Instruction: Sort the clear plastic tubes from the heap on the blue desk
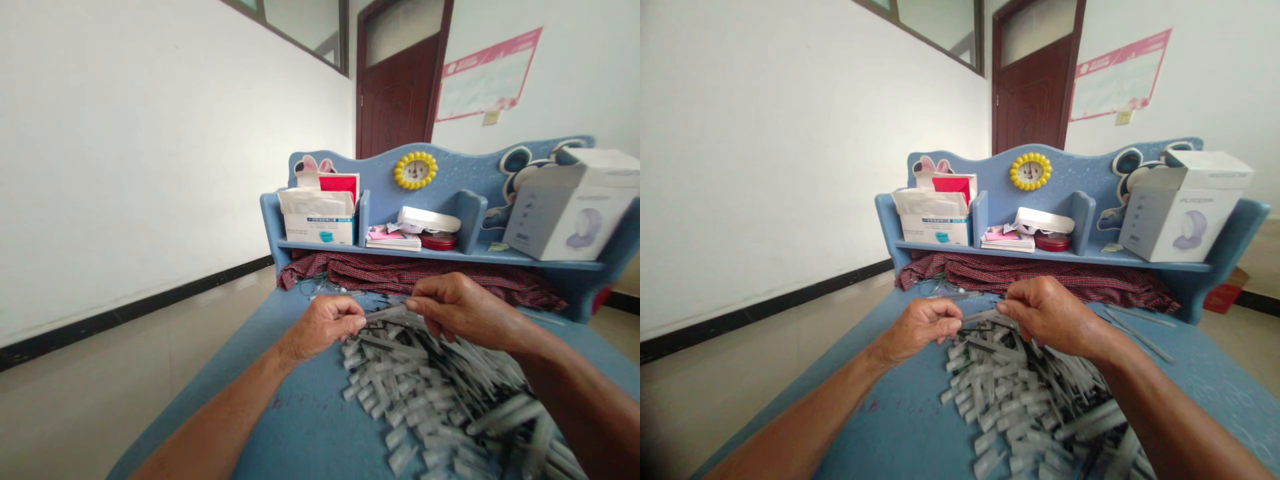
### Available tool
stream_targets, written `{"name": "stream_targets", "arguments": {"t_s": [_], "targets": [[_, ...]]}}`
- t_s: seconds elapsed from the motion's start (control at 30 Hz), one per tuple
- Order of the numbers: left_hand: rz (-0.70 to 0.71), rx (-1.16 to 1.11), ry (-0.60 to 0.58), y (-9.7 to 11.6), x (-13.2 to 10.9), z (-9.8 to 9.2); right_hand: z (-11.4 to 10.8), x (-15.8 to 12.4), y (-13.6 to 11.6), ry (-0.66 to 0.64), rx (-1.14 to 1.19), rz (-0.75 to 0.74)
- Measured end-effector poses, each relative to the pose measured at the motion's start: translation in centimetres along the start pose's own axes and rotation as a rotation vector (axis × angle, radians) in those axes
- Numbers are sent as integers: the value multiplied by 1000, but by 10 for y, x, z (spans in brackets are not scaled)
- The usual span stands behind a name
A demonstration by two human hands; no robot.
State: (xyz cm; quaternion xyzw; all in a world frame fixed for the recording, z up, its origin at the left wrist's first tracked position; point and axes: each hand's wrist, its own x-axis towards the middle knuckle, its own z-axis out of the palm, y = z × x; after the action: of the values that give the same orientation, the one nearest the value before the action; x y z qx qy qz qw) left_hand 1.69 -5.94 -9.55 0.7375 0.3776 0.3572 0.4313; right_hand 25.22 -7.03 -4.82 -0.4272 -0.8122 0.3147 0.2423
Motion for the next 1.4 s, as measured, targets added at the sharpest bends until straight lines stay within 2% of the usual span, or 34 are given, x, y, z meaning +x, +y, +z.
{"name": "stream_targets", "arguments": {"t_s": [0.23, 0.5, 0.7, 0.9, 1.07, 1.27, 1.4], "targets": [[-66, -46, -71, 0, -1, -4, 1, -4, 1, -48, 148, -60], [-59, -37, -33, 1, -1, -4, -1, -2, 0, 33, -125, -52], [-63, -20, -33, 2, -1, -4, 1, -2, 2, 1, -39, -75], [-70, -12, -39, 1, -1, -3, 2, 0, 3, 55, -205, -66], [-80, -4, -47, 1, 0, -3, 1, -1, 2, 44, -167, -68], [-84, 0, -55, 1, 0, -3, 0, -1, 2, 44, -248, -58], [-85, 4, -57, 0, 0, -3, 0, -2, 4, 42, -173, -66]]}}
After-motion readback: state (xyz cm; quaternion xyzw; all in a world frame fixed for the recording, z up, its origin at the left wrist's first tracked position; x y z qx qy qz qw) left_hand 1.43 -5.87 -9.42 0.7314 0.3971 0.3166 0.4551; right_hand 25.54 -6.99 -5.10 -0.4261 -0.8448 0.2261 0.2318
